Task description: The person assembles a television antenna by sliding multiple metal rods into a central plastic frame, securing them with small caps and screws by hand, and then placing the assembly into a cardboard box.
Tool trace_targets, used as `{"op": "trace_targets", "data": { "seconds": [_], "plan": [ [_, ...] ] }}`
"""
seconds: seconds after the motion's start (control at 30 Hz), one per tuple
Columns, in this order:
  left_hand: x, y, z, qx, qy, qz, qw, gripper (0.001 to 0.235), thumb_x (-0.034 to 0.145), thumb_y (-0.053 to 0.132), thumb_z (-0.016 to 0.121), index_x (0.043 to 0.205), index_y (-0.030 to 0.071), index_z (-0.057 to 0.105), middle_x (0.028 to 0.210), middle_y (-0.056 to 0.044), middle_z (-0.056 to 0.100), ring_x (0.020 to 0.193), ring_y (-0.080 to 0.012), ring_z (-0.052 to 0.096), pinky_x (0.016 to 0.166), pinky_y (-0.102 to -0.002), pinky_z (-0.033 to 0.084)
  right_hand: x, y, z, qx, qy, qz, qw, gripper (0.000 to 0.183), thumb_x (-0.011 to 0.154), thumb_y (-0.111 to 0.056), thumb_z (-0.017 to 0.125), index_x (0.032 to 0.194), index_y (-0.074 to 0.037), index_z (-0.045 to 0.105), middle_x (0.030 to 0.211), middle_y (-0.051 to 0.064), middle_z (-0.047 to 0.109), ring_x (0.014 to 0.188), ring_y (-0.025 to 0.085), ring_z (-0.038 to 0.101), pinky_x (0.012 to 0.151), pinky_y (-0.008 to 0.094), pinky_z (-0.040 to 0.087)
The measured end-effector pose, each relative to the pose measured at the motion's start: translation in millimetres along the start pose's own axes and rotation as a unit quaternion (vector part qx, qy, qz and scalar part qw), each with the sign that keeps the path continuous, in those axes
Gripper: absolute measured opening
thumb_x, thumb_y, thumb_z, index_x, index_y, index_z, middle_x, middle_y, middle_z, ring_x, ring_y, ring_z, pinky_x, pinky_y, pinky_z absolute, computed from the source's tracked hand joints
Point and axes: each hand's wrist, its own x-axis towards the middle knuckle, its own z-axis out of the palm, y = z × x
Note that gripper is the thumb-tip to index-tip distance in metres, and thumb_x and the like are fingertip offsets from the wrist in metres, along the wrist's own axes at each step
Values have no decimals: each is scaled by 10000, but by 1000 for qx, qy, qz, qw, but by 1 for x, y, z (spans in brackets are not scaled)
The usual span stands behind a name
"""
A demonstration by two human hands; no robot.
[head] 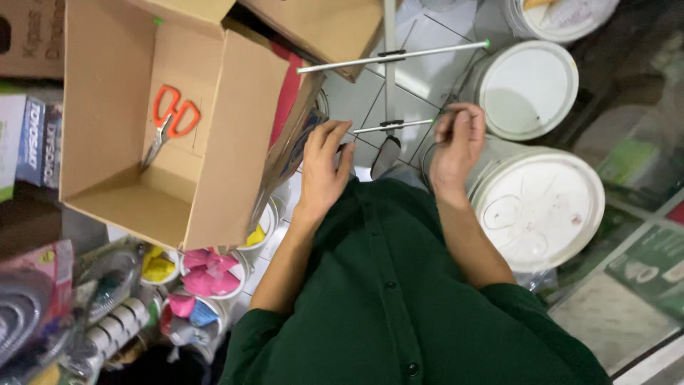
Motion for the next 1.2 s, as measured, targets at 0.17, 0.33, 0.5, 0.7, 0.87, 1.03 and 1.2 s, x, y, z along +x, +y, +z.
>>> {"op": "trace_targets", "data": {
  "seconds": [0.17,0.33,0.5,0.7,0.87,1.03,1.2],
  "plan": [
    [-7,31,-34,-30,10,-5,999,403,923,12,723,1309,26,607,1294,-154,609,1204,-352,606,1040,-416,499,-10,-25,57,-13,-173,27,984,129,1137,-127,502,1163,-34,587,873,47,558,773,109,483,711,254,403],
    [-29,40,-107,-21,10,10,1000,430,920,40,741,1329,38,608,1284,-154,615,1192,-350,612,1018,-406,504,-29,-33,99,-92,-255,-1,963,133,1121,-112,515,1168,-17,594,899,54,586,798,100,523,731,244,439],
    [-56,12,-196,39,65,-18,997,406,940,55,729,1332,42,624,1231,-161,634,1141,-356,621,993,-411,507,-41,-31,157,-124,-295,-44,946,126,1122,-110,525,1160,-16,599,914,49,602,807,92,542,742,239,456],
    [-84,-65,-284,102,97,-63,988,393,927,101,761,1300,45,651,1149,-153,652,1060,-363,620,929,-434,492,-55,-49,297,-291,-454,-207,816,179,1071,-16,602,1247,9,627,1065,153,668,912,214,655,812,305,531],
    [-75,-128,-318,137,125,-3,983,463,908,130,749,1334,34,595,1222,-160,633,1122,-362,610,959,-446,478,-30,6,425,-398,-573,-349,626,302,1007,-22,636,1300,44,608,1177,266,671,1056,435,667,922,450,552],
    [-62,-171,-326,151,126,-6,980,489,902,193,745,1332,43,565,1228,-150,617,1146,-359,592,961,-461,468,-4,110,494,-718,-543,-136,414,460,1030,-187,537,1432,29,483,1218,319,651,1123,474,635,956,508,510],
    [-57,-195,-329,134,106,-58,984,457,900,219,745,1303,77,583,1182,-148,627,1125,-353,603,937,-475,467,17,181,505,-763,-543,-84,340,676,1003,-276,466,1509,109,237,1351,367,537,1275,472,526,1052,511,413]
  ]
}}
